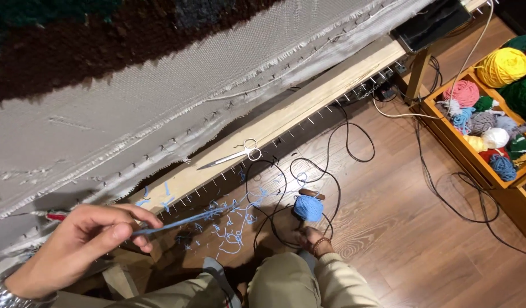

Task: Using a tufting gun to apply yarn to a canvas and threading the gun with new yarn.

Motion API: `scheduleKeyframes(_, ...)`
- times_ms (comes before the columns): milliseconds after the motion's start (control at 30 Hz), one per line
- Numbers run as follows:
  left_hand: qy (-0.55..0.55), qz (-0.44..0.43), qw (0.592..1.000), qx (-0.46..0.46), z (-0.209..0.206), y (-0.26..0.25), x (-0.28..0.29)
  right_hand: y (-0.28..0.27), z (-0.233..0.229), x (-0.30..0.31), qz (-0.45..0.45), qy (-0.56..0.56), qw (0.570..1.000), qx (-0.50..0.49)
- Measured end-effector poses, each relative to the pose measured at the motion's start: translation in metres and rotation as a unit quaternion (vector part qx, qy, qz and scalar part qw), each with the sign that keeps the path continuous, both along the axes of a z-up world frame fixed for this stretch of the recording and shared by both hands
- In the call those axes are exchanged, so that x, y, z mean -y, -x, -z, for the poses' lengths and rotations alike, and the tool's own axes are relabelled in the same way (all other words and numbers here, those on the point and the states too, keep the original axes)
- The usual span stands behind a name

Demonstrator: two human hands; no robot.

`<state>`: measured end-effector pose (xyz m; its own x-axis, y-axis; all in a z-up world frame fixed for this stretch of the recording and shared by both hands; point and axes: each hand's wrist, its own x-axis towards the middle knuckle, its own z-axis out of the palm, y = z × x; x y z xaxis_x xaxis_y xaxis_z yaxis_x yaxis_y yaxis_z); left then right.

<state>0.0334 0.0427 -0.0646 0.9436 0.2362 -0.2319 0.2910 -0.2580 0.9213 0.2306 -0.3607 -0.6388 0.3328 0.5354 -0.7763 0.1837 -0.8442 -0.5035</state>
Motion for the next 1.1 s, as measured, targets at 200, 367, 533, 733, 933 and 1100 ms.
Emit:
scheduleKeyframes(200,0.018,-0.024,1.000,-0.001,-0.002,-0.003,0.004,-0.008,0.017,-0.025,0.552,-0.070,0.827,-0.075)
scheduleKeyframes(367,-0.110,-0.037,0.988,-0.103,-0.001,-0.010,0.023,-0.061,0.001,-0.003,0.265,-0.050,0.931,0.246)
scheduleKeyframes(533,-0.129,0.013,0.979,-0.155,-0.012,-0.031,0.051,-0.097,-0.166,0.003,0.089,-0.108,0.941,0.308)
scheduleKeyframes(733,-0.161,0.038,0.962,-0.218,-0.042,-0.048,0.083,-0.106,-0.264,0.024,0.170,-0.250,0.917,0.259)
scheduleKeyframes(933,-0.086,-0.003,0.980,-0.180,-0.055,-0.065,0.102,-0.082,-0.361,0.003,0.274,-0.456,0.843,0.079)
scheduleKeyframes(1100,-0.078,-0.010,0.986,-0.149,-0.055,-0.082,0.103,-0.049,-0.463,-0.024,0.206,-0.543,0.802,0.140)
